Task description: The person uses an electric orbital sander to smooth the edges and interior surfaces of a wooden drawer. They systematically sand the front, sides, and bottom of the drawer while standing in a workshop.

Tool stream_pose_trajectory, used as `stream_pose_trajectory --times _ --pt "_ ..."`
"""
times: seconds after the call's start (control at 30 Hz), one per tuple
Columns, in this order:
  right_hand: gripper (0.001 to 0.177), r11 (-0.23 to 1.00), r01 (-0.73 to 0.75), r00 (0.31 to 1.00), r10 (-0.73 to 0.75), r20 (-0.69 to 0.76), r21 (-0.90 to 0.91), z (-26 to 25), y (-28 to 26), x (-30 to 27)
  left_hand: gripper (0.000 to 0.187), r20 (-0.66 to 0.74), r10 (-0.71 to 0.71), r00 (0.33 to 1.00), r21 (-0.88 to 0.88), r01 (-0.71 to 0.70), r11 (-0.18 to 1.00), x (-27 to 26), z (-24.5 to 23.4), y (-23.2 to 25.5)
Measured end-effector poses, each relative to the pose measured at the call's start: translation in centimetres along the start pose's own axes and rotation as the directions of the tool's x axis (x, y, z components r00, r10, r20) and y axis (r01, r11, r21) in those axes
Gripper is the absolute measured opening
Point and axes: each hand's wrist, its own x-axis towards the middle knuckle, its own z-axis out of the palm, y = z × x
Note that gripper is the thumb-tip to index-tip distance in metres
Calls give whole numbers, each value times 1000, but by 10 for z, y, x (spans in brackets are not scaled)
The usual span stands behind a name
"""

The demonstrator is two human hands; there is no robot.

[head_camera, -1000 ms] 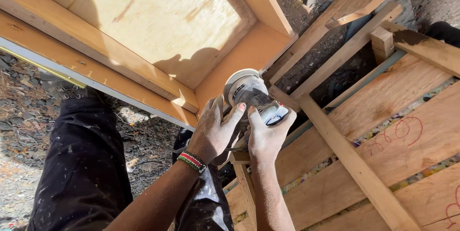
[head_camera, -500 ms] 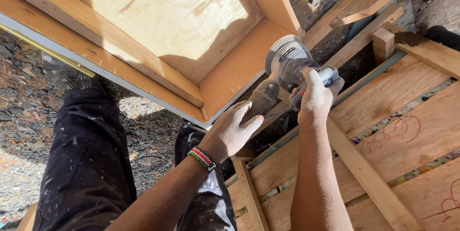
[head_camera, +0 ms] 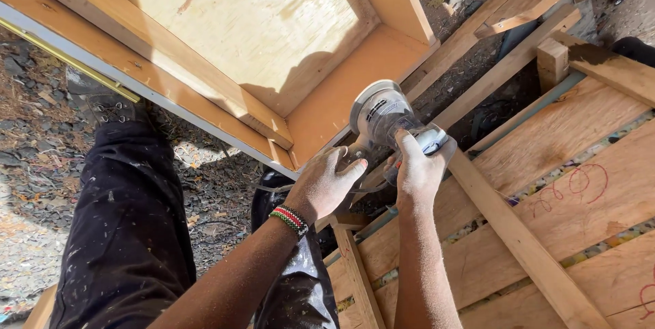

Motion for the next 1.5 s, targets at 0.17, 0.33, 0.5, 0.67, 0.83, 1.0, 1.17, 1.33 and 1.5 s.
stream_pose_trajectory --times 0.17,0.33,0.5,0.67,0.83,1.0,1.17,1.33,1.5 --pt "58 997 15 1000 -15 -8 -75 -3 -1 23 89 36 19 999 19 -20 1000 -7 -3 12" --pt "59 993 115 993 -115 -3 -28 -1 -21 81 74 29 85 996 36 -86 996 -11 -2 25" --pt "60 971 235 971 -236 35 41 -4 -35 121 65 -97 217 971 -35 -221 975 -3 -2 17" --pt "57 963 266 959 -269 85 41 -18 -33 131 64 -194 168 967 -46 -180 983 -1 -7 7" --pt "49 945 308 938 -283 202 -108 -30 -23 79 64 -340 37 940 -68 -64 996 5 -11 2" --pt "64 966 246 842 -252 477 76 -49 41 55 73 -252 -231 940 -7 237 972 1 -2 -9" --pt "80 916 395 818 -316 481 -69 -32 -9 -30 59 -48 -196 979 229 202 952 -2 34 -37" --pt "95 804 534 775 -341 531 -262 -7 -51 -19 58 50 -44 998 171 35 985 -1 34 -19" --pt "64 509 808 566 -529 632 -298 17 -100 41 42 -114 427 897 -119 -439 891 10 51 -35"
